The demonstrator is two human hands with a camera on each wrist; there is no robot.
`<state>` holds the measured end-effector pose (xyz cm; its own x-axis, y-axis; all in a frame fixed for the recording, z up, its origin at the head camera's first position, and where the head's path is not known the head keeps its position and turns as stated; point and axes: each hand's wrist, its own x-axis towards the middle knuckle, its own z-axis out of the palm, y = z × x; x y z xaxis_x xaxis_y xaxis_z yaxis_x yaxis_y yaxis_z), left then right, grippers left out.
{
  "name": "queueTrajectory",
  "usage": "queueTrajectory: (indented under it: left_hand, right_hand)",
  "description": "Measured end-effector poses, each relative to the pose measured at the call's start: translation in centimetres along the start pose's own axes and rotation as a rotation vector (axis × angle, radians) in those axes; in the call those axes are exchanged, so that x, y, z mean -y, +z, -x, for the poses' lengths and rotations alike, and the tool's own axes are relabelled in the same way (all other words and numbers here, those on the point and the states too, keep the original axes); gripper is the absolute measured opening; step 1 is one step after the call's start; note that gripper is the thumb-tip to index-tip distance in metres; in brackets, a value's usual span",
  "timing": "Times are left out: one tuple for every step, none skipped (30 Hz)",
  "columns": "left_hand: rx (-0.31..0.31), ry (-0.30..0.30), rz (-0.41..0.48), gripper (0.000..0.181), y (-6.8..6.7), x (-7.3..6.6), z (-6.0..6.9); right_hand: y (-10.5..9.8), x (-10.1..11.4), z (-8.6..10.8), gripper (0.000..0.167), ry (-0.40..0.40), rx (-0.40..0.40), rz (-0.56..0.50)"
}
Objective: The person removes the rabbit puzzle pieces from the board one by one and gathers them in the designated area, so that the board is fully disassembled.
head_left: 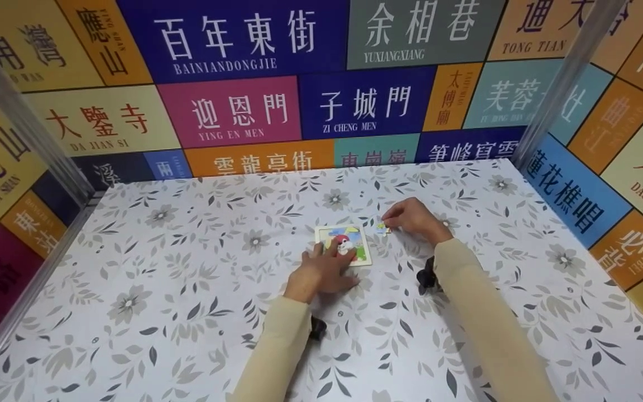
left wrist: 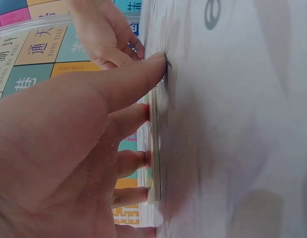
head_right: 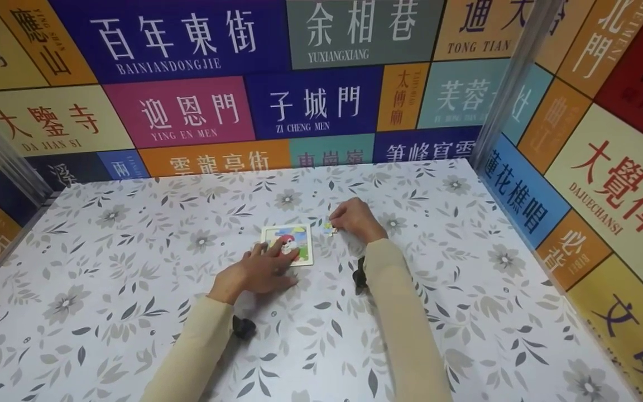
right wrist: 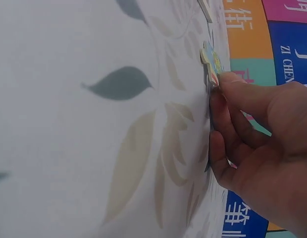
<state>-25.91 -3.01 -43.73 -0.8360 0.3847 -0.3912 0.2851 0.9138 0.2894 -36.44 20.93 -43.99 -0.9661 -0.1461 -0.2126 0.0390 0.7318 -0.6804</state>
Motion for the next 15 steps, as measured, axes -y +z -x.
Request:
queueTrajectory:
  left_hand:
    - [0.0, -0.003, 0.008, 0.068, 0.0, -0.04, 0.02]
    - [0.0, -0.004, 0.013, 0.068, 0.0, -0.08, 0.08]
    - [-0.001, -0.005, 0.017, 0.068, 0.0, -0.11, 0.13]
    - [-0.002, -0.005, 0.019, 0.068, -0.01, -0.13, 0.17]
    - [-0.004, -0.006, 0.022, 0.068, -0.02, -0.15, 0.2]
    - [-0.005, -0.006, 0.026, 0.068, -0.05, -0.16, 0.26]
    - [-0.007, -0.005, 0.026, 0.069, -0.09, -0.18, 0.33]
    - [-0.009, -0.003, 0.027, 0.068, -0.11, -0.17, 0.36]
    - [-0.01, -0.002, 0.031, 0.068, -0.13, -0.16, 0.39]
    - [-0.011, -0.001, 0.035, 0.068, -0.14, -0.16, 0.41]
    - [-0.012, -0.002, 0.041, 0.068, -0.14, -0.16, 0.43]
    - [-0.013, -0.002, 0.043, 0.068, -0.14, -0.16, 0.45]
    - [-0.014, 0.0, 0.046, 0.068, -0.14, -0.16, 0.44]
    - [-0.015, 0.003, 0.048, 0.067, -0.15, -0.15, 0.42]
    - [-0.016, 0.003, 0.051, 0.067, -0.14, -0.16, 0.39]
  right_hand:
    - [0.03, -0.01, 0.0, 0.02, 0.005, -0.001, 0.004]
    - [0.03, -0.05, -0.01, 0.02, 0.01, -0.001, 0.003]
    - [0.05, -0.08, -0.03, 0.02, 0.015, -0.003, 0.004]
    - [0.03, -0.11, -0.04, 0.02, 0.015, -0.004, 0.007]
    - [0.01, -0.15, -0.04, 0.02, 0.015, -0.005, 0.009]
    - [0.0, -0.2, -0.06, 0.02, 0.008, -0.003, 0.014]
    - [-0.01, -0.23, -0.09, 0.02, 0.001, -0.003, 0.018]
    - [-0.04, -0.22, -0.06, 0.021, -0.007, -0.002, 0.023]
    - [-0.05, -0.2, -0.06, 0.021, -0.009, -0.001, 0.027]
    - [-0.07, -0.2, -0.07, 0.021, -0.009, 0.001, 0.029]
    - [-0.08, -0.2, -0.08, 0.021, -0.008, 0.005, 0.029]
    - [-0.08, -0.2, -0.12, 0.021, -0.006, 0.007, 0.029]
    - [-0.08, -0.2, -0.16, 0.021, -0.004, 0.005, 0.029]
    - [-0.08, -0.19, -0.19, 0.021, -0.002, 0.002, 0.028]
    - [-0.06, -0.21, -0.25, 0.02, -0.002, -0.001, 0.025]
